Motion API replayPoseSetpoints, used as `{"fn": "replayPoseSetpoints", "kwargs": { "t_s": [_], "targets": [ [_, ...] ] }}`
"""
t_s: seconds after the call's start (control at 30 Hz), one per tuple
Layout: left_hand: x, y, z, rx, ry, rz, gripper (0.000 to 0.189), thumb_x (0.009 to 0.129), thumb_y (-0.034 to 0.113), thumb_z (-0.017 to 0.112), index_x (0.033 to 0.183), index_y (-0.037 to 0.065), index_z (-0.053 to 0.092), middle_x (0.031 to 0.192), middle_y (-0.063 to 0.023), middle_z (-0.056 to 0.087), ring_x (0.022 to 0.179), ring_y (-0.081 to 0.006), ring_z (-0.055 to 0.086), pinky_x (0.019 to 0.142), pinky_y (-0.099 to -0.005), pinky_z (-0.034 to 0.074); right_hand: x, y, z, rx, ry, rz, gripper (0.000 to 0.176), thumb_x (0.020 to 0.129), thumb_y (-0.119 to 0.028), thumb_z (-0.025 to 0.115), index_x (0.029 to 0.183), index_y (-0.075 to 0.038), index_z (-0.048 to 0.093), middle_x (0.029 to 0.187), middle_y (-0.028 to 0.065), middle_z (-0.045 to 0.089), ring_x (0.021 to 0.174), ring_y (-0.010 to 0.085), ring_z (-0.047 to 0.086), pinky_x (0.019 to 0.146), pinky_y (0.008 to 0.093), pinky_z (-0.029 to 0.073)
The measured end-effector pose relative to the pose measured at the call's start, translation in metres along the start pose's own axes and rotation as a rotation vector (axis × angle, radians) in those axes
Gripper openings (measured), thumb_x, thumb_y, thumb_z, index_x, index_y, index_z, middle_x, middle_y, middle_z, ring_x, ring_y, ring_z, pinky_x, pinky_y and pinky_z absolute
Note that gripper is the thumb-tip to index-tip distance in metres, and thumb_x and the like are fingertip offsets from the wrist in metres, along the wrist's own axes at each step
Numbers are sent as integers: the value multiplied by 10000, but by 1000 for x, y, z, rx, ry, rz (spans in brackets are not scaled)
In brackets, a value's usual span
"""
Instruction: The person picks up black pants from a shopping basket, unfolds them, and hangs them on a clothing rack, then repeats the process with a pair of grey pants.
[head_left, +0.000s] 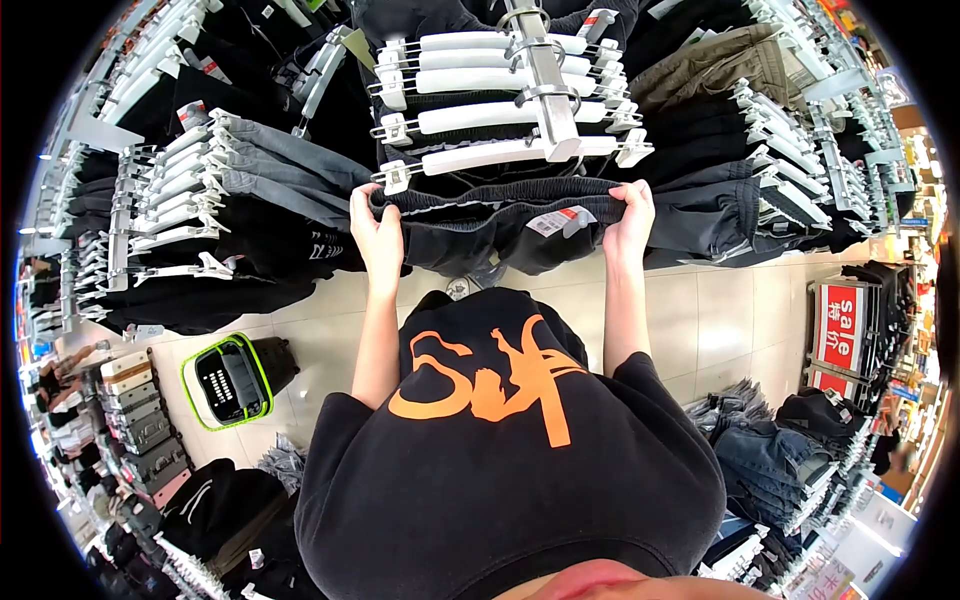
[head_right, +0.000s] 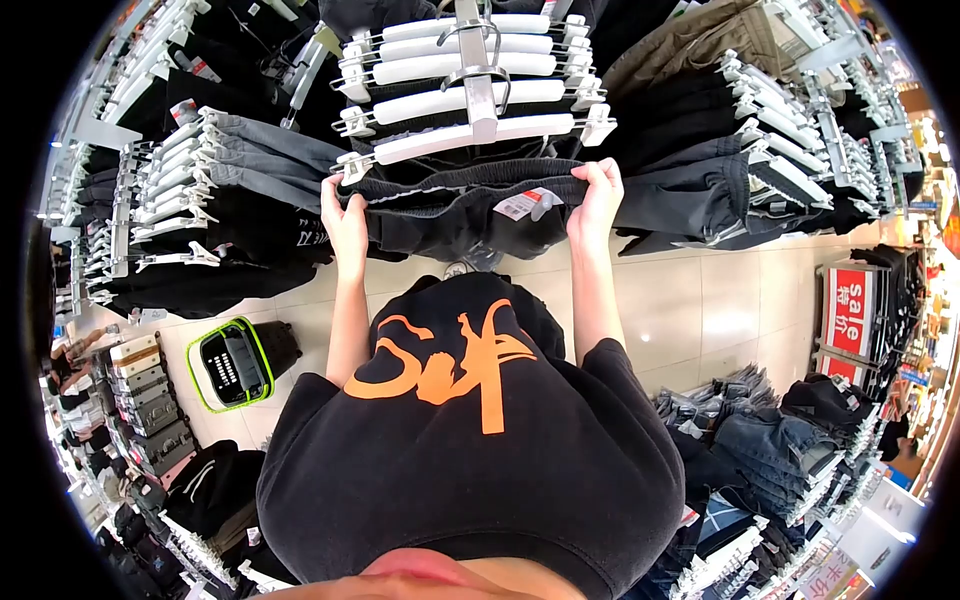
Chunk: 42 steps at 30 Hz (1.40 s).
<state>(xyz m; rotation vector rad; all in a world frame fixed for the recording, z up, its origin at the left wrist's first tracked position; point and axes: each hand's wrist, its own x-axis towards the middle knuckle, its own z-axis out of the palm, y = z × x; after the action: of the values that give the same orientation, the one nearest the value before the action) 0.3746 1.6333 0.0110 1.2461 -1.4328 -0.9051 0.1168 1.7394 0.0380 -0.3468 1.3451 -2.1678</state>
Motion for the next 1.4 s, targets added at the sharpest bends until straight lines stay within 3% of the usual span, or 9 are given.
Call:
{"fn": "replayPoseSetpoints", "kwargs": {
  "t_s": [0.33, 0.53, 0.73, 0.83, 0.93, 1.17, 1.27, 1.37, 1.4],
  "targets": [
    [3, 9, 9, 80, 106, 71, 237, 545, -42, 475, 771, -11, 409, 721, -119, 467, 680, -221, 467, 681, -262, 370, -12, -3, 12, 25, 160, -179, 196, 580, 81, 442, 517, -72, 336, 618, 9, 425, 597, 89, 389, 598, 193, 335],
    [14, 15, -6, 106, -173, 21, 251, 578, -62, 419, 824, -13, 423, 792, -136, 539, 764, -220, 526, 705, -258, 379, 1, 0, 5, 79, 184, -177, 186, 615, 76, 440, 527, -63, 354, 637, 24, 453, 621, 102, 426, 649, 207, 355],
    [24, 27, -17, 288, -253, 68, 322, 611, -56, 380, 896, -20, 526, 786, -172, 568, 770, -214, 563, 688, -242, 399, 12, 2, 0, 6, 158, -192, 167, 647, 58, 450, 558, -55, 364, 628, 32, 460, 599, 102, 431, 641, 215, 356],
    [30, 28, -25, 230, -396, 101, 343, 594, -80, 365, 893, -23, 525, 806, -174, 564, 787, -220, 560, 702, -242, 396, 13, 10, 5, -118, 237, -461, 177, 645, 96, 450, 598, -46, 357, 626, 17, 427, 579, 71, 391, 577, 176, 338],
    [30, 37, -28, 243, -507, 132, 321, 575, -85, 361, 831, -22, 543, 801, -135, 572, 773, -196, 546, 714, -239, 381, 15, 11, 3, -137, 240, -566, 178, 656, 95, 451, 602, -44, 353, 650, 18, 431, 584, 61, 379, 565, 168, 328],
    [32, 45, -41, 148, -577, -11, 296, 597, -99, 382, 844, -28, 529, 776, -82, 586, 726, -137, 549, 673, -206, 391, 18, 8, -10, -335, 161, -537, 153, 663, 86, 463, 635, -46, 390, 684, 21, 489, 599, 44, 402, 567, 160, 332],
    [34, 47, -42, 312, -625, -1, 248, 631, -61, 403, 851, -25, 513, 743, -141, 572, 710, -191, 570, 660, -245, 408, 19, 8, -8, -369, 168, -554, 125, 677, 66, 460, 642, -32, 390, 684, 37, 516, 579, 47, 414, 552, 162, 337],
    [30, 32, -35, 371, -468, 195, 194, 675, 14, 398, 835, -27, 499, 732, -202, 520, 686, -324, 510, 625, -302, 402, 15, 7, -6, -450, 196, -562, 98, 689, 36, 459, 653, -18, 385, 694, 70, 547, 570, 56, 438, 538, 177, 353],
    [27, 30, -29, 337, -358, 281, 180, 684, 12, 381, 818, -33, 492, 702, -191, 517, 641, -288, 517, 611, -291, 398, 14, 7, -5, -525, 225, -553, 94, 694, 18, 461, 657, -13, 380, 702, 93, 563, 571, 64, 455, 531, 189, 367]
  ]
}}
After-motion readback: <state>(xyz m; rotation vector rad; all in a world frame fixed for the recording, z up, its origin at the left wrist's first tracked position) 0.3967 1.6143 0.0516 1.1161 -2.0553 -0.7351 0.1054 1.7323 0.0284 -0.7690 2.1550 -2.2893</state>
